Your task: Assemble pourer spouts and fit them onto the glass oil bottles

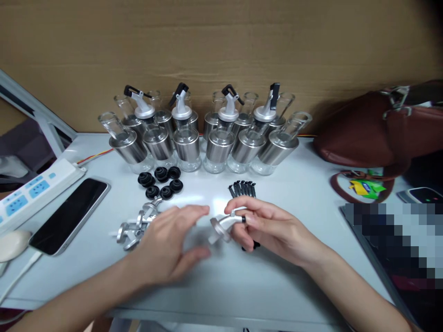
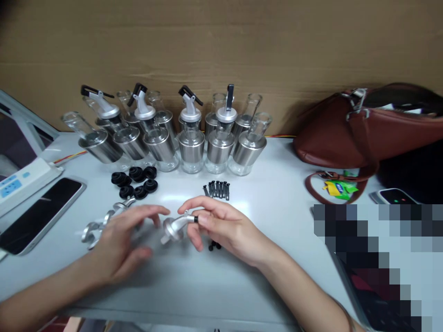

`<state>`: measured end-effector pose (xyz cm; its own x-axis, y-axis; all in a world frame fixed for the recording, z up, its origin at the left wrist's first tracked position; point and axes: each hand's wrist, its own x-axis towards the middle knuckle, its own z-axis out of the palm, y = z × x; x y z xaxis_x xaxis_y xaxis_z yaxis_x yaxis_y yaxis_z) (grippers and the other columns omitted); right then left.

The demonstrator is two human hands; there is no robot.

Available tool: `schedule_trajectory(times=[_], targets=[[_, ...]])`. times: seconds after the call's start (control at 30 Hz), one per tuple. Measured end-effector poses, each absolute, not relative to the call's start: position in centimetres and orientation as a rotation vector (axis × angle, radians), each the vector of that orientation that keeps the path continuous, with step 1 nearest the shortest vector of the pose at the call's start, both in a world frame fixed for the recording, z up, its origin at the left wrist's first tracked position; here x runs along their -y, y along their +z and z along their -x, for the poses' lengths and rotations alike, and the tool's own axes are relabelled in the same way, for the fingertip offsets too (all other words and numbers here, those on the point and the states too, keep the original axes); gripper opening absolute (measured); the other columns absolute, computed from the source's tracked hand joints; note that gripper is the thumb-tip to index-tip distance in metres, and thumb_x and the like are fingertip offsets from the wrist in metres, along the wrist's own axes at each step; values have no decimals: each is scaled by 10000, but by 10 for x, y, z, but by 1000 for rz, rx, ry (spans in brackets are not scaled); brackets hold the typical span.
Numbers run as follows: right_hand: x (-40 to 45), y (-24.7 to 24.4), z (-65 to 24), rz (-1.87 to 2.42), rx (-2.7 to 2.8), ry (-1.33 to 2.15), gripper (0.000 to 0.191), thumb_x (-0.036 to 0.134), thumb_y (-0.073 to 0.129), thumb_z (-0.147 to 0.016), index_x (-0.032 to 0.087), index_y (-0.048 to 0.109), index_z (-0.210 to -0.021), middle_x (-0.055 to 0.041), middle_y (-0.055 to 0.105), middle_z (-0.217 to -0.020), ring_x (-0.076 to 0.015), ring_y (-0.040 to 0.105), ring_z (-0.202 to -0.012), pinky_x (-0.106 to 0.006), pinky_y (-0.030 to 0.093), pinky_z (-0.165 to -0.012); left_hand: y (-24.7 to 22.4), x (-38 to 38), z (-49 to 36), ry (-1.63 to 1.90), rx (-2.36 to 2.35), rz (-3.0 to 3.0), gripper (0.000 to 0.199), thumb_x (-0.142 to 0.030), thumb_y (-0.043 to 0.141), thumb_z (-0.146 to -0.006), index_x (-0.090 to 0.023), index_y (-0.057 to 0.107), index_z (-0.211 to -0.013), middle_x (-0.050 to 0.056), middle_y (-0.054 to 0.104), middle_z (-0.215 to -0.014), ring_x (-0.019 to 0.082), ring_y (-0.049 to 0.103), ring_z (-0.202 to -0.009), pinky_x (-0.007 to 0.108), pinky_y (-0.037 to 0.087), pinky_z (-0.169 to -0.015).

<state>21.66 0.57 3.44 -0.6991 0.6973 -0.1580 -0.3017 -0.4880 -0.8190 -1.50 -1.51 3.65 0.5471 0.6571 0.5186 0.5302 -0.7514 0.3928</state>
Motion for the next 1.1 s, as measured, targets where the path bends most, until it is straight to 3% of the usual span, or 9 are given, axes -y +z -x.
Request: schedule_trajectory(times=[0.1,0.23,0.4,0.6,0.77,0.9,1.1], targets=[[-7,37,-218,674,1018,2149,226,325,630,-867,176,573,-1027,17,581,-645,-129,503,-613,-298,308,-633,48,-6,37,1029,-1625,-2593,190,-282,405,-971,-210,524,-1101,53,689,-939,200,644,-833,328,456,-749],[-9,39,-220,688,968,2137,164,262,618,-864,185,583,-1005,11,616,-673,-124,525,-637,-294,315,-639,47,-32,60,612,-2063,-2489,244,-315,449,-943,-174,566,-1103,103,683,-1022,291,613,-974,398,410,-783],[-9,39,-220,678,1003,2105,86,215,581,-856,194,584,-938,8,624,-678,-123,529,-663,-287,317,-644,32,-45,67,376,-2070,-2443,313,-263,440,-950,-178,516,-1242,131,643,-1225,312,553,-1153,433,364,-848],[-8,38,-220,752,1094,1987,99,287,607,-862,213,550,-894,36,589,-639,-114,493,-640,-278,296,-628,33,-46,68,415,-2083,-2571,254,-261,460,-952,-184,572,-1166,117,688,-1074,308,580,-1074,427,351,-816],[-7,37,-221,812,1182,1942,173,353,636,-865,216,530,-873,56,567,-613,-101,474,-604,-272,277,-610,28,-48,69,392,-2019,-2650,260,-261,498,-943,-168,572,-1174,113,684,-1077,308,589,-1051,428,361,-797],[-7,34,-218,879,1212,1886,212,402,595,-893,214,507,-848,68,532,-578,-97,429,-575,-268,262,-592,28,-48,71,533,-1907,-2738,205,-258,512,-937,-168,617,-1088,91,689,-1010,291,604,-988,420,393,-784],[-8,35,-215,974,1264,1777,278,421,595,-889,223,423,-798,92,486,-545,-91,377,-545,-260,268,-578,44,-25,53,1195,-1584,-2540,231,-191,614,-860,-190,615,-1090,58,653,-1005,181,617,-848,314,490,-743]])
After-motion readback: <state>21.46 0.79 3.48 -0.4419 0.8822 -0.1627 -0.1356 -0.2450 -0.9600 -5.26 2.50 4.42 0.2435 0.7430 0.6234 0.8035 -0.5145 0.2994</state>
